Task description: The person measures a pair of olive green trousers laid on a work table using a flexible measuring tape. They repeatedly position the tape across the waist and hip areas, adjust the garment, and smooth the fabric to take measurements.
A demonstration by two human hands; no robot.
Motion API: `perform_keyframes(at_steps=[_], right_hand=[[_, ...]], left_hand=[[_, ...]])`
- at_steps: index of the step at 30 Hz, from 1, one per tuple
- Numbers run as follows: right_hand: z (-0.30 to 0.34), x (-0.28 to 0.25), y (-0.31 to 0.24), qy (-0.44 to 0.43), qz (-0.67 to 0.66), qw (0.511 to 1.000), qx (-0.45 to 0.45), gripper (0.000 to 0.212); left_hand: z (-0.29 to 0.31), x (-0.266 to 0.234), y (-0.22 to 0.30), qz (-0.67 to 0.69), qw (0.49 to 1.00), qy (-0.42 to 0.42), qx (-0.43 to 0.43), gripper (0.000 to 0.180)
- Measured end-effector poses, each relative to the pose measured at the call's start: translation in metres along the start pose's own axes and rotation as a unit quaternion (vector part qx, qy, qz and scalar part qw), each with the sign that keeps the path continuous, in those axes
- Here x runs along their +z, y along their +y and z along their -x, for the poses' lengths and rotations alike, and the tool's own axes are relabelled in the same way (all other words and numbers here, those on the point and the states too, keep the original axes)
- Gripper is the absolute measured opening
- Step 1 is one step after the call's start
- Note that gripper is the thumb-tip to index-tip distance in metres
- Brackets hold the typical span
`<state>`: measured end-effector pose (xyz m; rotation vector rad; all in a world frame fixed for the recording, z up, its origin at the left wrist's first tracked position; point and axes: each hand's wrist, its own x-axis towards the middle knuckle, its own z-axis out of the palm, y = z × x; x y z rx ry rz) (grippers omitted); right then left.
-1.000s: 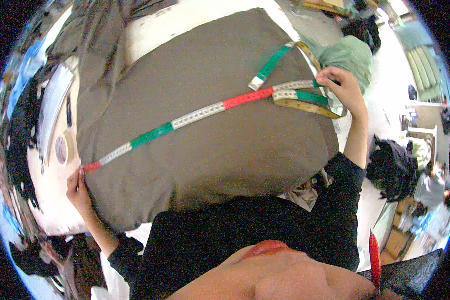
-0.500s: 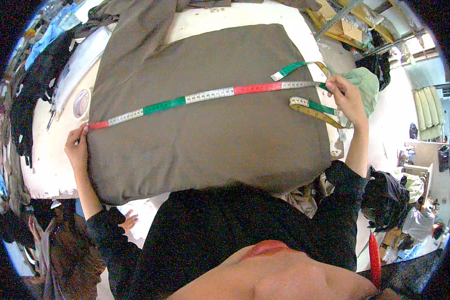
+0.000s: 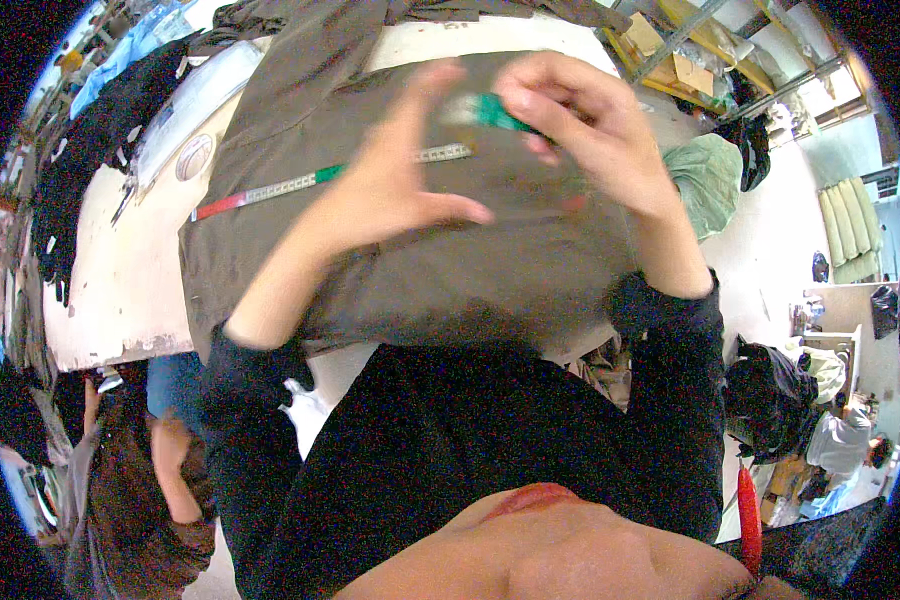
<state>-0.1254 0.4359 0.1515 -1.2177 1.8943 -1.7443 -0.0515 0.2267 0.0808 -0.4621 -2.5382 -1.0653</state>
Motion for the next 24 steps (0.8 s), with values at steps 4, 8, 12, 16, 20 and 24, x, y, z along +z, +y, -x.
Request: perform_keyframes(at_steps=[4, 8, 12, 16, 20, 24], right_hand=[[-0.038, 0.032, -0.016, -0.060, -0.080, 0.994, -0.049, 0.022], [-0.039, -0.006, -0.027, 0.036, 0.169, 0.965, -0.199, 0.018], [0.006, -0.066, -0.005, 0.205, 0.269, 0.931, -0.135, 0.022], [0.065, -0.112, 0.047, 0.216, 0.275, 0.925, 0.148, 0.025], [0.101, -0.110, 0.105, 0.275, 0.336, 0.880, 0.190, 0.020], [0.099, -0.110, 0.132, 0.260, 0.344, 0.890, 0.149, 0.018]], left_hand=[[-0.034, 0.049, 0.040, 0.217, 0.972, -0.086, 0.029, 0.071], [-0.083, 0.040, 0.002, 0.112, 0.994, 0.002, -0.012, 0.028], [-0.184, -0.113, -0.152, -0.301, 0.937, 0.170, -0.049, 0.026], [-0.231, -0.318, -0.321, -0.531, 0.795, 0.286, -0.064, 0.026], [-0.197, -0.341, -0.366, -0.550, 0.769, 0.296, -0.134, 0.039], [-0.082, -0.163, -0.275, -0.368, 0.872, 0.240, -0.215, 0.072]])
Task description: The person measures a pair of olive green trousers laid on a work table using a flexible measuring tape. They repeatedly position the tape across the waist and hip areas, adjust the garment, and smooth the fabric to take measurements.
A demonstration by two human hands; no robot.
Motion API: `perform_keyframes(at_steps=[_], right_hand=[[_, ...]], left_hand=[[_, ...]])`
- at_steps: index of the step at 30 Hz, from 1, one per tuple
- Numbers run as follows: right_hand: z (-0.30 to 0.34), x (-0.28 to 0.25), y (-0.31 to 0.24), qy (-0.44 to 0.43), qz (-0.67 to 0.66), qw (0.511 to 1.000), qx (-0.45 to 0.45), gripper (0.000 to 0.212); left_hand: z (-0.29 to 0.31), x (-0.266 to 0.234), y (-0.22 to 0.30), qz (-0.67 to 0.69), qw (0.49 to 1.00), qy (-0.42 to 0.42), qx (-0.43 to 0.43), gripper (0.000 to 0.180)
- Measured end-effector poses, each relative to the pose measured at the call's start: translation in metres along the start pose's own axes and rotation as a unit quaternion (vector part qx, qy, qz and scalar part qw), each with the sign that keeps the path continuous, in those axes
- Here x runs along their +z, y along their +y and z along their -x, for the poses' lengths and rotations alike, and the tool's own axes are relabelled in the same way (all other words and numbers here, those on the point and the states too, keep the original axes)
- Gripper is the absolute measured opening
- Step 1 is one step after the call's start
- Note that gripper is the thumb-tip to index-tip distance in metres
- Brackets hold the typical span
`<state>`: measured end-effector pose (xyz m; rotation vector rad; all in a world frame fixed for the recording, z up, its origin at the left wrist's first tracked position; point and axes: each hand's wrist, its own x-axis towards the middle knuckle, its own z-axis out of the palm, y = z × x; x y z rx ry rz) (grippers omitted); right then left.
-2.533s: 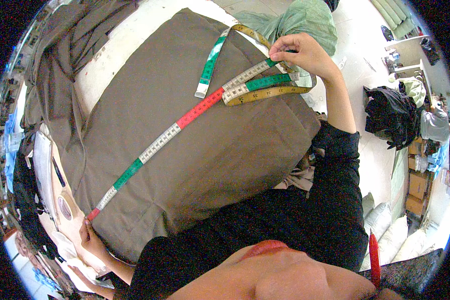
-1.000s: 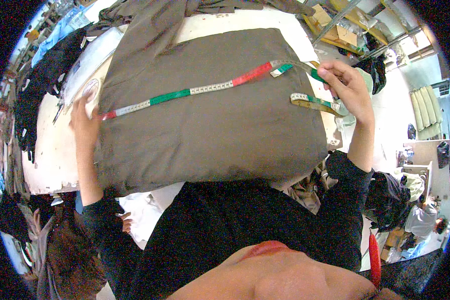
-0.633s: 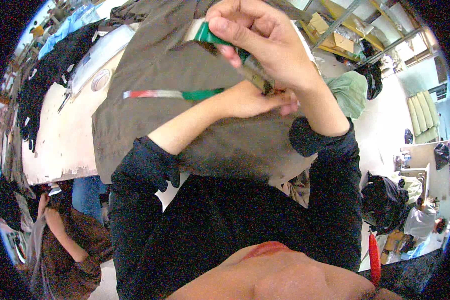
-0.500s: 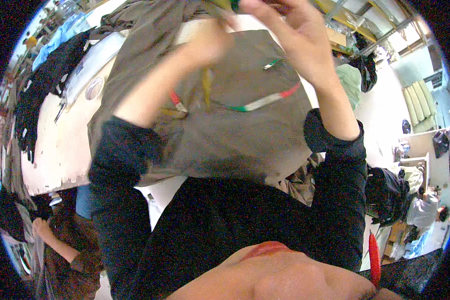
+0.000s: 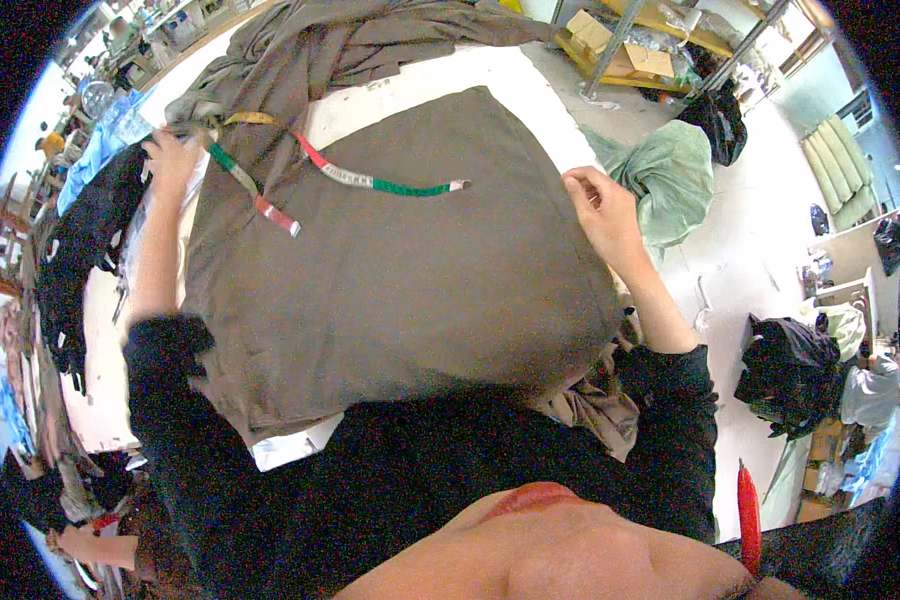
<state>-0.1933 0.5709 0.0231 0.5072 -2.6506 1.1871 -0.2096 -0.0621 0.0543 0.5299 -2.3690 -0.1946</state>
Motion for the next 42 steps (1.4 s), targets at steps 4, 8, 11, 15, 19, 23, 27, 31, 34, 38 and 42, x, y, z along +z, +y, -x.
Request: perform_keyframes(at_steps=[4, 8, 11, 15, 19, 23, 27, 31, 34, 38, 42], right_hand=[[-0.015, 0.036, 0.009, -0.043, 0.106, 0.984, -0.140, 0.026], [-0.065, 0.062, 0.009, -0.061, 0.096, 0.982, -0.149, 0.029], [-0.088, 0.049, -0.010, -0.094, 0.026, 0.987, -0.126, 0.034], [-0.024, 0.011, -0.035, -0.077, 0.208, 0.975, -0.007, 0.038], [0.051, 0.018, -0.046, -0.023, 0.234, 0.972, 0.012, 0.027], [0.072, 0.031, -0.056, 0.029, 0.275, 0.950, -0.146, 0.017], [0.082, 0.038, -0.065, 0.035, 0.260, 0.932, -0.252, 0.022], [0.083, 0.043, -0.060, 0.048, 0.201, 0.961, -0.186, 0.025], [0.082, 0.040, -0.058, 0.070, 0.152, 0.978, -0.127, 0.025], [0.085, 0.031, -0.060, 0.075, 0.160, 0.983, -0.045, 0.025], [0.085, 0.025, -0.052, 0.075, 0.139, 0.987, 0.015, 0.021]], left_hand=[[0.170, -0.023, 0.068, -0.115, 0.969, -0.217, 0.042, 0.086], [0.155, -0.006, 0.057, -0.112, 0.936, -0.328, -0.068, 0.086], [0.116, 0.012, 0.046, -0.140, 0.938, -0.314, -0.037, 0.088], [0.095, 0.005, 0.095, -0.180, 0.974, -0.128, 0.045, 0.070], [0.085, 0.006, 0.212, 0.105, 0.901, -0.084, 0.412, 0.056], [0.109, 0.029, 0.305, 0.196, 0.773, -0.196, 0.571, 0.055], [0.105, 0.042, 0.330, 0.169, 0.721, -0.268, 0.616, 0.044], [0.086, 0.036, 0.313, 0.154, 0.733, -0.341, 0.569, 0.037], [0.072, 0.032, 0.301, 0.142, 0.764, -0.330, 0.537, 0.032], [0.051, 0.039, 0.298, 0.113, 0.792, -0.268, 0.536, 0.017], [0.040, 0.068, 0.310, 0.093, 0.802, -0.232, 0.543, 0.017]])
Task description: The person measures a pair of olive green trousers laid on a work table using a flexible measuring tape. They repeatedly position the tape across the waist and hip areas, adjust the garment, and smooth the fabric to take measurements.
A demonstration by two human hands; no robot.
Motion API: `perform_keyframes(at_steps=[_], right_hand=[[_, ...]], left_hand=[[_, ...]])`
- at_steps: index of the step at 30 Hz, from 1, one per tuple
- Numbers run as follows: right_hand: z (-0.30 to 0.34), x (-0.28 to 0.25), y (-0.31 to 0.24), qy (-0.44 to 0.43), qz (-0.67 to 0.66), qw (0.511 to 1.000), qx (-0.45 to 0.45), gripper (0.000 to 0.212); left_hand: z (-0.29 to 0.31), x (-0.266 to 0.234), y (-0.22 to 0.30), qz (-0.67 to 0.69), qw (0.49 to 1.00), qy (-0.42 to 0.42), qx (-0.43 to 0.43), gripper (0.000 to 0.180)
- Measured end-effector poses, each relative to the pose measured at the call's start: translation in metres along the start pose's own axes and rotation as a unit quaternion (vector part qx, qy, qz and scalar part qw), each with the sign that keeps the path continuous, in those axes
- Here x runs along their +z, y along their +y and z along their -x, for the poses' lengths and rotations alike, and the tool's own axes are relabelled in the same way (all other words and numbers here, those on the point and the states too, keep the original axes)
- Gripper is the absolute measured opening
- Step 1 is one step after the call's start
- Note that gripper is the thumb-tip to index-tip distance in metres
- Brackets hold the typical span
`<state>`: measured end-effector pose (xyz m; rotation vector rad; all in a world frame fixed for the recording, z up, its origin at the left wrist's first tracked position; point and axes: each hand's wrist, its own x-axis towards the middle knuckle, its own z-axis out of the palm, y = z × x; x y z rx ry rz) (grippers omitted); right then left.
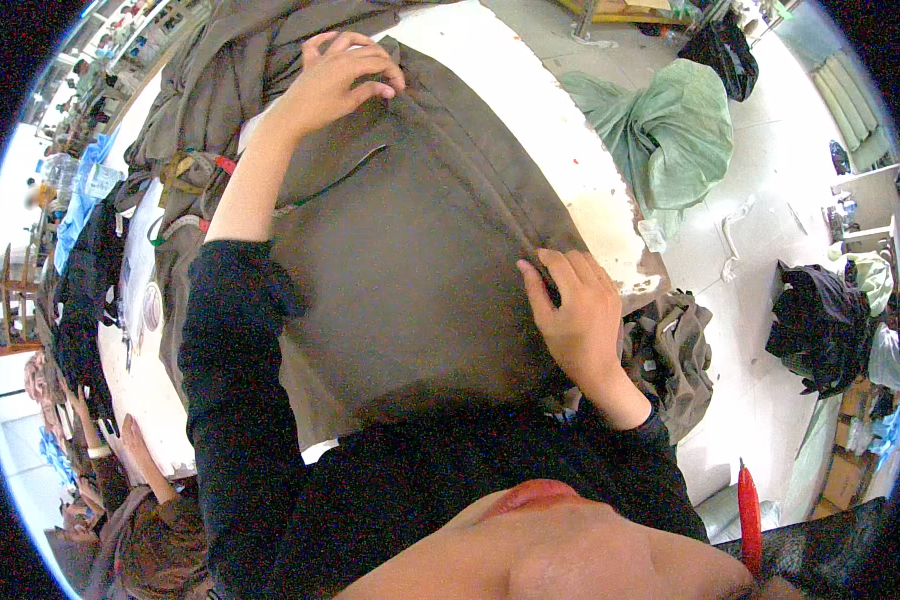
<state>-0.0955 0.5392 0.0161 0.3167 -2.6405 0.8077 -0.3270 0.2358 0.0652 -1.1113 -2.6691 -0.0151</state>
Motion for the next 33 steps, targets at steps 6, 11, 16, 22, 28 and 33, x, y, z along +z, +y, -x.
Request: perform_keyframes(at_steps=[6, 11, 16, 22, 28, 33], right_hand=[[-0.003, -0.001, 0.015, -0.028, -0.056, 0.996, 0.057, 0.020], [-0.007, -0.003, 0.017, -0.038, -0.072, 0.995, 0.054, 0.019], [-0.007, -0.003, 0.019, -0.041, -0.080, 0.994, 0.059, 0.018], [-0.005, -0.003, 0.019, -0.026, -0.094, 0.994, 0.057, 0.017], [-0.005, -0.007, 0.021, -0.027, -0.125, 0.989, 0.076, 0.018], [-0.003, -0.008, 0.022, -0.022, -0.135, 0.988, 0.076, 0.016]], left_hand=[[-0.036, 0.015, -0.028, -0.046, 0.994, -0.086, -0.046, 0.023], [-0.050, 0.013, -0.064, -0.161, 0.971, -0.176, -0.020, 0.033], [-0.044, 0.024, -0.098, -0.173, 0.980, -0.061, -0.077, 0.032], [-0.047, 0.037, -0.112, 0.359, 0.910, -0.092, -0.186, 0.028], [-0.042, 0.047, -0.101, 0.520, 0.820, -0.108, -0.214, 0.031], [-0.054, 0.054, -0.094, 0.352, 0.902, -0.026, -0.249, 0.036]])
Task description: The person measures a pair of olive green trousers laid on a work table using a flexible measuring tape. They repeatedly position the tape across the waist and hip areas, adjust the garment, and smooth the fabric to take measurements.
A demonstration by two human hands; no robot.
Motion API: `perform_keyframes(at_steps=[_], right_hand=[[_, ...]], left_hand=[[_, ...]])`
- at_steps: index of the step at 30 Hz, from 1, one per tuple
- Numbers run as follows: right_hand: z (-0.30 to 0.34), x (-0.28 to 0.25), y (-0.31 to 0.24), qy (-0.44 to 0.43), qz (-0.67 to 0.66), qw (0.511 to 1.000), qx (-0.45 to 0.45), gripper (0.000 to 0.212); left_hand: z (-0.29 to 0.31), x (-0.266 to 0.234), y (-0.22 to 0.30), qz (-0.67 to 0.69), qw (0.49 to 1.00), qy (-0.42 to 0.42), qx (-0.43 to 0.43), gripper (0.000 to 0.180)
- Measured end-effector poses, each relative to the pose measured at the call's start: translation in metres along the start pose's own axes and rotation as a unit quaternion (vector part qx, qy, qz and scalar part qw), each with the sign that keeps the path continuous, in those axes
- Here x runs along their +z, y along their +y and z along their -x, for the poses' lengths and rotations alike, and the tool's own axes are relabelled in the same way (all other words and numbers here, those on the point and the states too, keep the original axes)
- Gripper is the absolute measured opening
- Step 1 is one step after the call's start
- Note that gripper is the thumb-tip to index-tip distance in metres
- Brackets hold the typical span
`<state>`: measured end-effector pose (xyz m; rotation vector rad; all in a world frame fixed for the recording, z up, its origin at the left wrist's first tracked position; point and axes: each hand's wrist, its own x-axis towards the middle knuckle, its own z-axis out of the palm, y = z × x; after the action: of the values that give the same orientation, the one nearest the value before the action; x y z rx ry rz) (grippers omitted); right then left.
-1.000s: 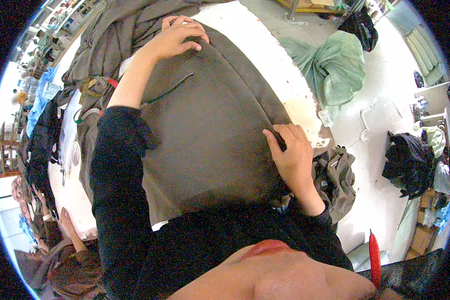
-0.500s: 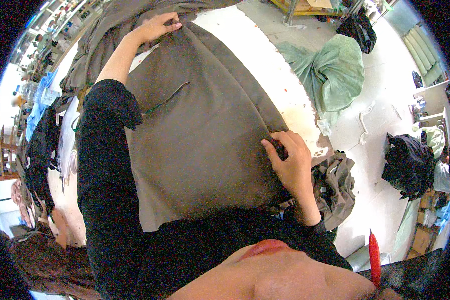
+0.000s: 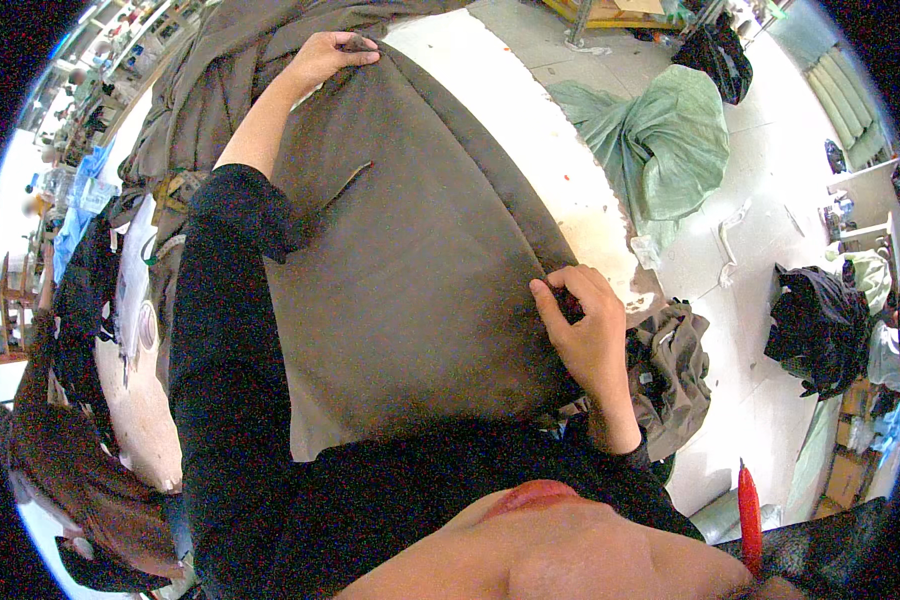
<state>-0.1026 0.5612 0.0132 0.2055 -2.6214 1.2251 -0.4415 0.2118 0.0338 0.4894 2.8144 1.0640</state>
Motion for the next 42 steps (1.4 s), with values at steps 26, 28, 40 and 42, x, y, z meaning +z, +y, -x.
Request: perform_keyframes(at_steps=[26, 28, 40, 42], right_hand=[[0.004, -0.006, -0.001, 0.056, -0.011, 0.997, 0.047, 0.013], [0.007, -0.004, -0.002, 0.081, 0.039, 0.995, 0.042, 0.013], [0.004, 0.000, -0.002, 0.109, 0.102, 0.986, 0.074, 0.013], [0.005, -0.002, -0.005, 0.098, 0.126, 0.983, 0.087, 0.014]], left_hand=[[-0.011, 0.034, -0.027, -0.109, 0.982, 0.128, 0.084, 0.042], [-0.012, 0.039, -0.032, -0.096, 0.977, 0.160, 0.104, 0.039], [-0.024, 0.051, -0.054, -0.064, 0.973, 0.211, 0.071, 0.044], [-0.021, 0.051, -0.051, -0.055, 0.973, 0.211, 0.070, 0.043]])
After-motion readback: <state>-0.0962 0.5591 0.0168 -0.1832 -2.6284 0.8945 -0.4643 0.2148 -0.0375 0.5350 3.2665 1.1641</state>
